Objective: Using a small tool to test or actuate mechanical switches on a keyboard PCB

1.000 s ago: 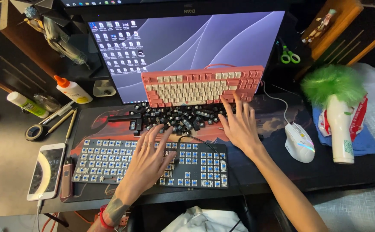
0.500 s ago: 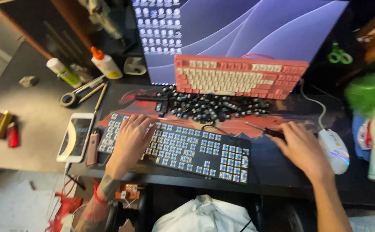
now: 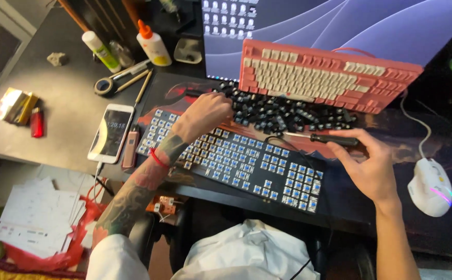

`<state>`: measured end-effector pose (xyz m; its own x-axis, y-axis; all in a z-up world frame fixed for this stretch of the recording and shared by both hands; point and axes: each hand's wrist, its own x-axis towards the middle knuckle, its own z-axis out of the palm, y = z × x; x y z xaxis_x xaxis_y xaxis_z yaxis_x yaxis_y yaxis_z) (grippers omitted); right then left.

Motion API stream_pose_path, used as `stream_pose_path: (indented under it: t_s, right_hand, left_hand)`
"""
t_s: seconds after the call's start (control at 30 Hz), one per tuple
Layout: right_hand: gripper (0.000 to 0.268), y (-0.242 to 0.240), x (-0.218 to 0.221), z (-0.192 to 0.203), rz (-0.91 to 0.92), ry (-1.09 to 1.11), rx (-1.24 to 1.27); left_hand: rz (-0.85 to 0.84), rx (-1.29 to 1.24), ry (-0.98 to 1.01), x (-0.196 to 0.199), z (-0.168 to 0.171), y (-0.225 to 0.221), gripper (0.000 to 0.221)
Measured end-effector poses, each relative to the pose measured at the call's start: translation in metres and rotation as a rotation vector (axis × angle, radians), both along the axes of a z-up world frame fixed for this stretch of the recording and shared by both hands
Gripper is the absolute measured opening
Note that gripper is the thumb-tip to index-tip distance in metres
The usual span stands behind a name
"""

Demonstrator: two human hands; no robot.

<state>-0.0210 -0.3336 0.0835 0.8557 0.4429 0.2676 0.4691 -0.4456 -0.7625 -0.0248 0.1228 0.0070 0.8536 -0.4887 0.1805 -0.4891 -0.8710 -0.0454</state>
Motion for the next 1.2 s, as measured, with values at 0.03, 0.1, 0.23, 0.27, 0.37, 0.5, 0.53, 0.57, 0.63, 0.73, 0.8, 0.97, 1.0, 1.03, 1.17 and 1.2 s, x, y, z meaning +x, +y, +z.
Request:
stream_pose_path:
  t_s: [0.03,0.1,0.23,0.27,0.37,0.5,0.53,0.57,0.63,0.73,0.8,0.97,1.0,1.03,1.17,1.2]
  right_hand:
    - [0.025,0.006,-0.001,-0.001,0.006,0.008,-0.001]
    - [0.025,0.019,-0.003,-0.001,-0.006,0.090,0.134]
    - [0.023,0.040,0.002,-0.007,0.078,0.215,0.266]
    - [0.023,0.045,0.003,-0.010,0.127,0.287,0.351]
    - [0.027,0.060,0.006,-0.016,0.153,0.299,0.415]
    - [0.032,0.062,0.018,-0.036,0.151,0.297,0.471]
    - [0.032,0.061,0.020,-0.039,0.150,0.300,0.470]
    - [0.032,0.061,0.022,-0.042,0.155,0.316,0.484]
    - [0.033,0.058,0.024,-0.047,0.155,0.329,0.496]
    - [0.029,0.057,0.024,-0.054,0.177,0.333,0.489]
    - [0.031,0.055,0.029,-0.059,0.181,0.350,0.481]
    - [0.030,0.062,0.031,-0.049,0.198,0.384,0.530]
    - [0.029,0.064,0.035,-0.054,0.242,0.393,0.516]
    - [0.029,0.061,0.042,-0.061,0.240,0.385,0.519]
    - [0.024,0.046,0.071,-0.100,0.370,0.463,0.578]
    - [0.024,0.043,0.078,-0.113,0.405,0.492,0.588]
  left_hand:
    - [0.006,-0.001,0.008,-0.003,0.003,-0.001,0.012]
    - [-0.010,-0.036,0.165,-0.007,0.010,-0.003,0.026]
    - [-0.012,-0.089,0.146,-0.014,0.013,-0.006,0.029]
    - [-0.011,-0.095,0.177,-0.010,0.010,-0.004,0.027]
    - [0.038,-0.071,0.232,-0.010,0.020,-0.013,0.017]
    - [0.101,-0.078,0.358,-0.002,0.013,-0.007,0.013]
    - [0.102,-0.079,0.361,-0.003,0.016,-0.005,0.013]
    - [0.100,-0.110,0.379,-0.004,0.019,-0.004,0.014]
    - [0.093,-0.143,0.395,-0.004,0.025,-0.006,0.016]
    - [0.132,-0.122,0.428,-0.006,0.023,-0.006,0.011]
    - [0.107,-0.101,0.418,0.005,0.012,-0.002,0.022]
    - [0.077,-0.162,0.492,-0.006,0.039,-0.014,0.019]
    - [0.063,-0.155,0.502,-0.011,0.039,-0.012,0.013]
    - [0.060,-0.152,0.496,-0.011,0.040,-0.010,0.013]
    - [0.044,-0.136,0.433,-0.017,0.052,-0.003,0.017]
    - [0.042,-0.116,0.399,-0.020,0.058,-0.002,0.020]
